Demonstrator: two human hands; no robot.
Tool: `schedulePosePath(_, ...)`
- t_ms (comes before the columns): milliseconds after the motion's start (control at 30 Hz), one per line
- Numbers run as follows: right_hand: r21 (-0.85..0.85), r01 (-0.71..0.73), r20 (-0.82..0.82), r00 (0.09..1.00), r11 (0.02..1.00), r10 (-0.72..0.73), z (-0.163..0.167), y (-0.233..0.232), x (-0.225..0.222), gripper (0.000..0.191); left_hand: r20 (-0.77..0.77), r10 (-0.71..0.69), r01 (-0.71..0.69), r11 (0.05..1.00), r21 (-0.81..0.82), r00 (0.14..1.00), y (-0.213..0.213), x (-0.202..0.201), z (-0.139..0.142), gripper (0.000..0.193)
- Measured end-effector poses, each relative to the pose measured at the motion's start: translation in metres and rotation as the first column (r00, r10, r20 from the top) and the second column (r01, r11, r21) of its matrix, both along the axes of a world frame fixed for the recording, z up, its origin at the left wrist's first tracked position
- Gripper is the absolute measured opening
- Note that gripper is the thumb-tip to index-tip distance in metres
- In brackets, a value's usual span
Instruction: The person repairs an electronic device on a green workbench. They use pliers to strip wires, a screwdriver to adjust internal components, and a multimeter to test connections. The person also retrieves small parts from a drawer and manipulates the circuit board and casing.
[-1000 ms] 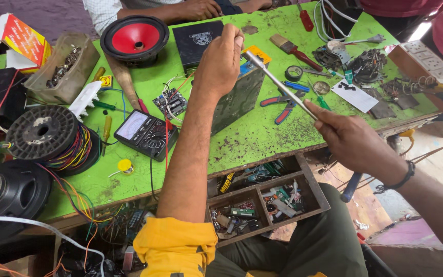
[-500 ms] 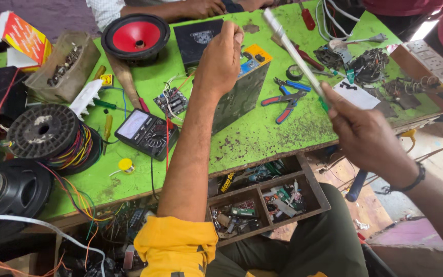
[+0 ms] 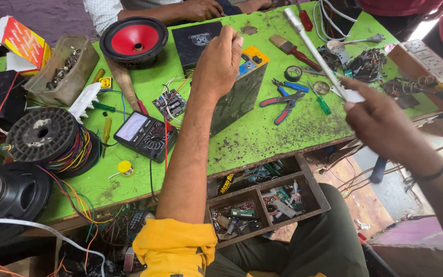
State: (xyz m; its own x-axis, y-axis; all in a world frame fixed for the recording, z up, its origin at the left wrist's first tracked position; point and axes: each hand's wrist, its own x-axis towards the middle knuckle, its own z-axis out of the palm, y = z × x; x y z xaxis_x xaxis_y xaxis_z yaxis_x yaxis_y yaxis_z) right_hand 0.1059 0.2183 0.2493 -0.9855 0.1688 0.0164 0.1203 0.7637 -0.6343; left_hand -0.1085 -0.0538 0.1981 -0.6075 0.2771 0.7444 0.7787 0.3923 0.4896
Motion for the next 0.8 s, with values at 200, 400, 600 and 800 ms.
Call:
schedulePosePath(200,0.191,0.093,0.103,0.988,0.977,-0.115,-0.011,0.066,-0.059,0.047,0.010,0.026,-0.026,0.998,-0.065,1.000,0.000,0.003,0.001,0.029)
schedulePosePath(400,0.472,0.014,0.013,1.000,0.882,-0.023,-0.070,0.116,-0.177,0.049,0.007,0.050,-0.049,0.998,-0.030,0.999,-0.001,0.004,0.004,0.024)
schedulePosePath(600,0.433,-0.017,-0.079,0.995,0.901,0.057,-0.111,0.113,-0.269,0.050,0.006,0.101,-0.100,0.994,-0.052,0.995,-0.002,0.008,0.006,0.021)
schedulePosePath(800,0.509,0.036,-0.045,0.999,0.860,-0.015,-0.132,0.104,-0.301,0.038,-0.005,0.415,-0.409,0.896,-0.174,0.910,0.004,0.016,0.009,0.021)
